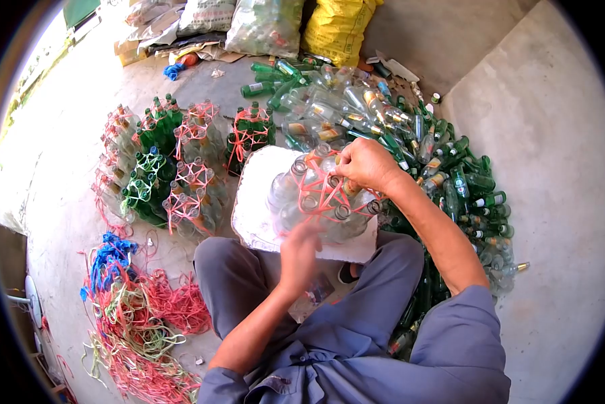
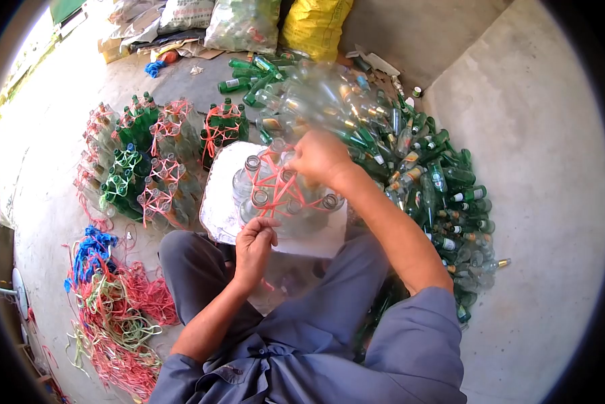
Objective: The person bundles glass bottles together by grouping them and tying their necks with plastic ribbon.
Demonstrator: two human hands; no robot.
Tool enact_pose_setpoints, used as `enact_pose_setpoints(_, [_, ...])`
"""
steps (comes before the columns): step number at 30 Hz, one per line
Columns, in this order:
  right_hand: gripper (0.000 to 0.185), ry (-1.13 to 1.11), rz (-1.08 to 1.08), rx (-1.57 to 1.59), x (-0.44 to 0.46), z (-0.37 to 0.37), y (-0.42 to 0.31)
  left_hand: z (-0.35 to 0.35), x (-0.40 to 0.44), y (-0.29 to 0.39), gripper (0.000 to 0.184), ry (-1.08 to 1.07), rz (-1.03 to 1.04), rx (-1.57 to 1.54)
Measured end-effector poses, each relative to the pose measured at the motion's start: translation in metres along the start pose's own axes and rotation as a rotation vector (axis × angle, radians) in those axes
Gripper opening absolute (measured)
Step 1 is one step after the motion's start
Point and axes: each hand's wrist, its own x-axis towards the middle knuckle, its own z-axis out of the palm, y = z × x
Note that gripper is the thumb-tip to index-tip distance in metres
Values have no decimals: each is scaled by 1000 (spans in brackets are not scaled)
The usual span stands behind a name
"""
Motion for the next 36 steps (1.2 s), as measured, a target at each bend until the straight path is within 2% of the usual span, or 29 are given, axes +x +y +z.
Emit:
enact_pose_setpoints(3, [11, -113, -75, 116, 4, 5, 17, 0, -1, -2, 18, 1, 6, 3])
enact_pose_setpoints(6, [10, -138, -80, 192, -2, 2, 18, -2, -6, -24, 17, -11, 102, 202])
enact_pose_setpoints(9, [10, -118, -26, 247, -4, 3, 17, -3, -19, -15, 15, 65, 29, 119])
enact_pose_setpoints(13, [9, -121, 25, 278, -2, 4, 14, -24, -39, 14, 15, 51, 2, 48])
enact_pose_setpoints(15, [9, -97, 73, 308, -7, 6, 7, -33, -47, 4, 14, 65, 57, 91])
enact_pose_setpoints(18, [10, 102, -112, 186, -13, 15, 9, -39, -66, -1, 12, 6, 133, 220])
enact_pose_setpoints(21, [8, 481, -260, 136, -33, 28, 5, -33, -84, 2, 6, -59, 209, 361])
enact_pose_setpoints(24, [11, 698, -398, 101, -78, 28, -18, -26, -94, 20, 9, -102, 282, 434])
enact_pose_setpoints(29, [31, 486, -603, 207, -142, 64, -38, -26, -96, 32, 13, -180, 335, 504])
enact_pose_setpoints(32, [40, 458, -524, 274, -152, 101, -35, -27, -93, 36, 15, -246, 364, 565])
enact_pose_setpoints(36, [42, 542, -568, 160, -155, 113, -33, -26, -93, 35, 17, -264, 302, 571])
